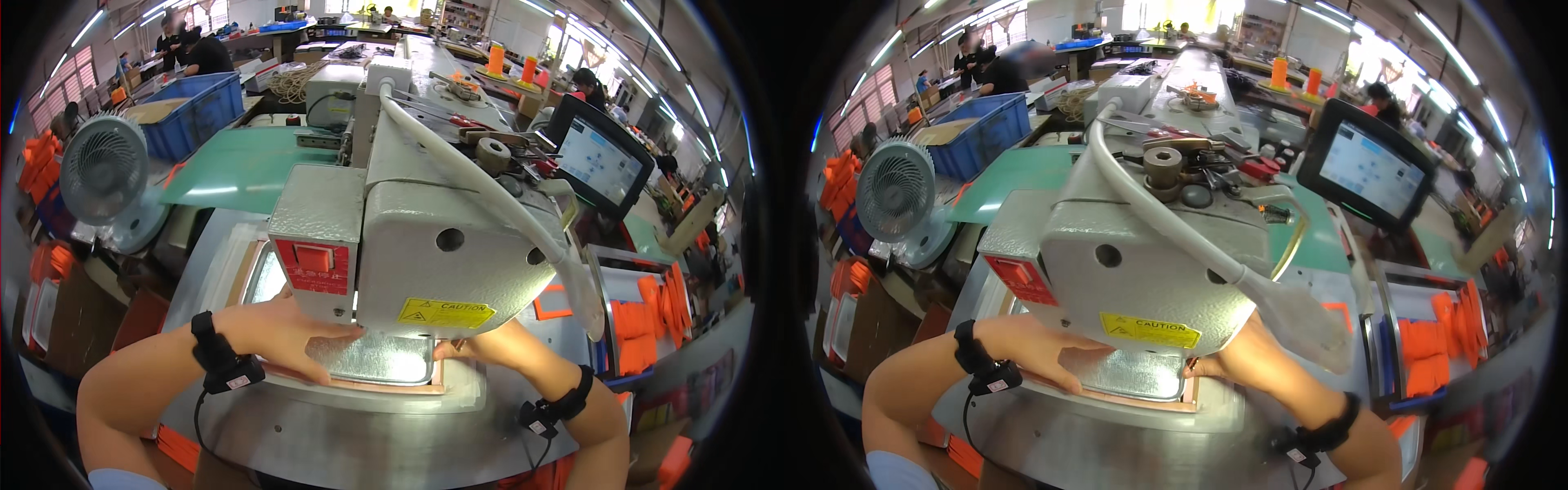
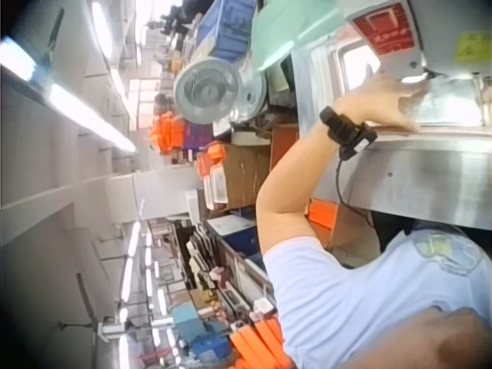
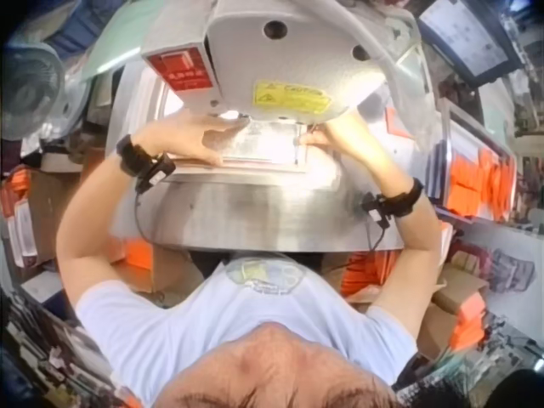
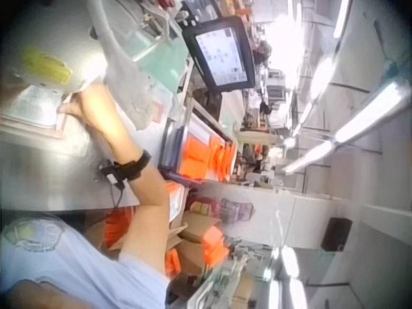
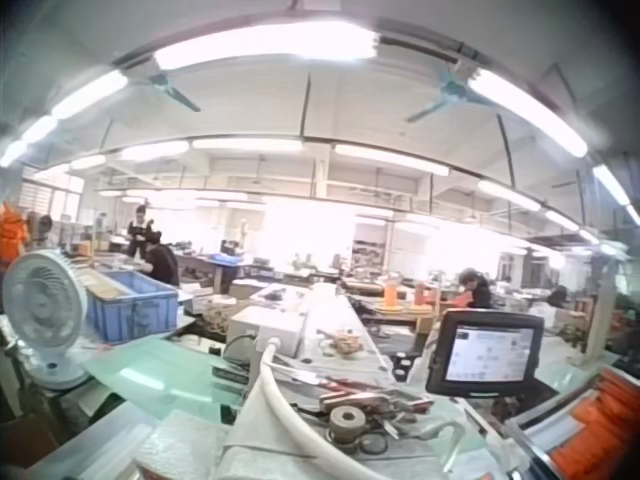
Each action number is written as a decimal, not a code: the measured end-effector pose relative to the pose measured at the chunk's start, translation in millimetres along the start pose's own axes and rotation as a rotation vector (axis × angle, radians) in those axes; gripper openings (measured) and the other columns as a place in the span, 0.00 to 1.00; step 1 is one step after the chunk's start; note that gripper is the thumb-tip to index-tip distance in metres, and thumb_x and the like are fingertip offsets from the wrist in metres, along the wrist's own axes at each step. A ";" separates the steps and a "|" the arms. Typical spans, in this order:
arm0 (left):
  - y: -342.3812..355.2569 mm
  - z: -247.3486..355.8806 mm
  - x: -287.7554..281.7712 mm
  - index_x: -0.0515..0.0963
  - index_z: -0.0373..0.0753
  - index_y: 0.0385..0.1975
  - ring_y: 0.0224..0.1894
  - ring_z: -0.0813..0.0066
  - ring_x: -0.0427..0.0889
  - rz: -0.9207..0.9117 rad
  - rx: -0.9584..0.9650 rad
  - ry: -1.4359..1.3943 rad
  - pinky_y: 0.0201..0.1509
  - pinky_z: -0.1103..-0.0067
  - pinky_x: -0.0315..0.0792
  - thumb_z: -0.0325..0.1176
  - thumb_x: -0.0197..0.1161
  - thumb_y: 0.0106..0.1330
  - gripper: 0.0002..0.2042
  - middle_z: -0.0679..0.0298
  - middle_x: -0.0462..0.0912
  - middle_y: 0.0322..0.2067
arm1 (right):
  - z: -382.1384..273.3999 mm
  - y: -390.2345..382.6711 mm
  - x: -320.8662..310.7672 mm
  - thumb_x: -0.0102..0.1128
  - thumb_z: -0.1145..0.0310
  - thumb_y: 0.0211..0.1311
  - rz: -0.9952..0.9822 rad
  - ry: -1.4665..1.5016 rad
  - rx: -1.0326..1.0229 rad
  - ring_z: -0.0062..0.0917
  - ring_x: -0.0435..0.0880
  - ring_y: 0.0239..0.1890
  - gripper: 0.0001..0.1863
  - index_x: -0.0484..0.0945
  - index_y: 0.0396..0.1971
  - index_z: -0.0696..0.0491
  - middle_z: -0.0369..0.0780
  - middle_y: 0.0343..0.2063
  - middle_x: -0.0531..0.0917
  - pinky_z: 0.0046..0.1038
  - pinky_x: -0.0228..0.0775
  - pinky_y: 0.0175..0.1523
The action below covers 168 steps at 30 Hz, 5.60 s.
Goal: Operator uses an industrial sewing machine to stitch leather or heavy fabric components for orange cases.
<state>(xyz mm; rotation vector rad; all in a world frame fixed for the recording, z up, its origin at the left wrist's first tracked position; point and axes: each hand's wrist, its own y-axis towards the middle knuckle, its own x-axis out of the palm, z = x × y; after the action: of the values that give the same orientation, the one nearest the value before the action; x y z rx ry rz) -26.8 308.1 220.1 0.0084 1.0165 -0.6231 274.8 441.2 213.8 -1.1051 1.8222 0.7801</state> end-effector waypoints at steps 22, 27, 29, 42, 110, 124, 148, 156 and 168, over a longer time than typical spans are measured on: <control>26.9 -5.3 -8.7 0.82 0.36 0.40 0.39 0.70 0.83 0.138 -0.005 -0.436 0.42 0.77 0.75 0.50 0.76 0.50 0.25 0.61 0.85 0.35 | 33.4 -3.9 -22.1 0.69 0.49 0.49 0.043 -0.198 -0.043 0.40 0.76 0.52 0.35 0.72 0.56 0.50 0.44 0.47 0.80 0.44 0.62 0.61; 27.5 19.4 -15.5 0.82 0.37 0.45 0.45 0.71 0.83 0.087 -0.169 -0.571 0.50 0.78 0.76 0.39 0.75 0.54 0.20 0.59 0.84 0.44 | 37.8 -7.2 -29.0 0.67 0.48 0.52 0.042 -0.246 -0.052 0.39 0.77 0.52 0.35 0.71 0.57 0.51 0.44 0.46 0.81 0.45 0.61 0.62; 28.8 24.7 -14.8 0.82 0.38 0.48 0.48 0.71 0.83 0.065 -0.237 -0.635 0.54 0.79 0.76 0.33 0.74 0.57 0.18 0.58 0.84 0.48 | 39.9 -9.8 -30.6 0.63 0.40 0.53 -0.026 -0.244 0.008 0.39 0.74 0.56 0.42 0.65 0.63 0.49 0.43 0.48 0.80 0.51 0.52 0.68; 38.6 13.6 -0.5 0.83 0.38 0.44 0.39 0.75 0.82 0.146 -0.180 -0.529 0.45 0.78 0.76 0.46 0.78 0.50 0.24 0.63 0.85 0.38 | 39.7 -9.4 -31.8 0.67 0.45 0.50 -0.125 -0.262 0.092 0.36 0.71 0.63 0.49 0.54 0.71 0.44 0.41 0.57 0.75 0.54 0.53 0.69; -152.1 71.1 168.9 0.67 0.33 0.59 0.55 0.59 0.77 1.823 0.022 -1.749 0.59 0.62 0.74 0.22 0.54 0.61 0.23 0.56 0.77 0.51 | -89.1 -32.9 62.7 0.62 0.68 0.62 0.136 0.144 -0.228 0.39 0.84 0.35 0.17 0.78 0.49 0.58 0.46 0.35 0.82 0.34 0.75 0.42; -101.1 96.1 106.7 0.69 0.37 0.58 0.59 0.66 0.73 1.586 0.590 -1.629 0.64 0.64 0.69 0.35 0.60 0.70 0.20 0.62 0.75 0.56 | -59.3 -33.0 10.7 0.63 0.77 0.59 0.711 0.351 0.017 0.17 0.75 0.21 0.03 0.78 0.27 0.60 0.38 0.21 0.78 0.21 0.67 0.28; -68.7 99.6 94.9 0.71 0.37 0.55 0.59 0.68 0.74 1.564 0.669 -1.732 0.68 0.63 0.68 0.23 0.58 0.68 0.16 0.62 0.75 0.55 | -60.9 -35.5 12.9 0.62 0.76 0.62 0.649 0.837 0.227 0.12 0.76 0.26 0.03 0.81 0.31 0.59 0.32 0.23 0.80 0.15 0.69 0.32; -89.3 81.3 115.1 0.69 0.34 0.53 0.57 0.66 0.76 1.676 0.621 -1.765 0.65 0.65 0.69 0.28 0.54 0.72 0.13 0.60 0.76 0.52 | -15.0 -24.2 39.2 0.59 0.71 0.63 0.472 0.875 0.318 0.09 0.66 0.19 0.05 0.78 0.27 0.54 0.28 0.20 0.76 0.16 0.56 0.23; -123.2 39.0 145.5 0.65 0.31 0.59 0.60 0.60 0.72 1.964 0.216 -1.958 0.66 0.64 0.69 0.28 0.50 0.74 0.16 0.54 0.72 0.57 | -146.6 -49.0 37.0 0.61 0.71 0.58 -0.498 0.430 -0.167 0.42 0.82 0.39 0.11 0.82 0.40 0.56 0.46 0.38 0.84 0.34 0.74 0.46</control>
<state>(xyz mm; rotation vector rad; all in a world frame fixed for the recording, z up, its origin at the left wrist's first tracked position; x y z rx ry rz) -2.5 124.8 159.4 0.4334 -1.1498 1.0832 260.0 285.6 242.8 -1.8567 1.7175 0.4205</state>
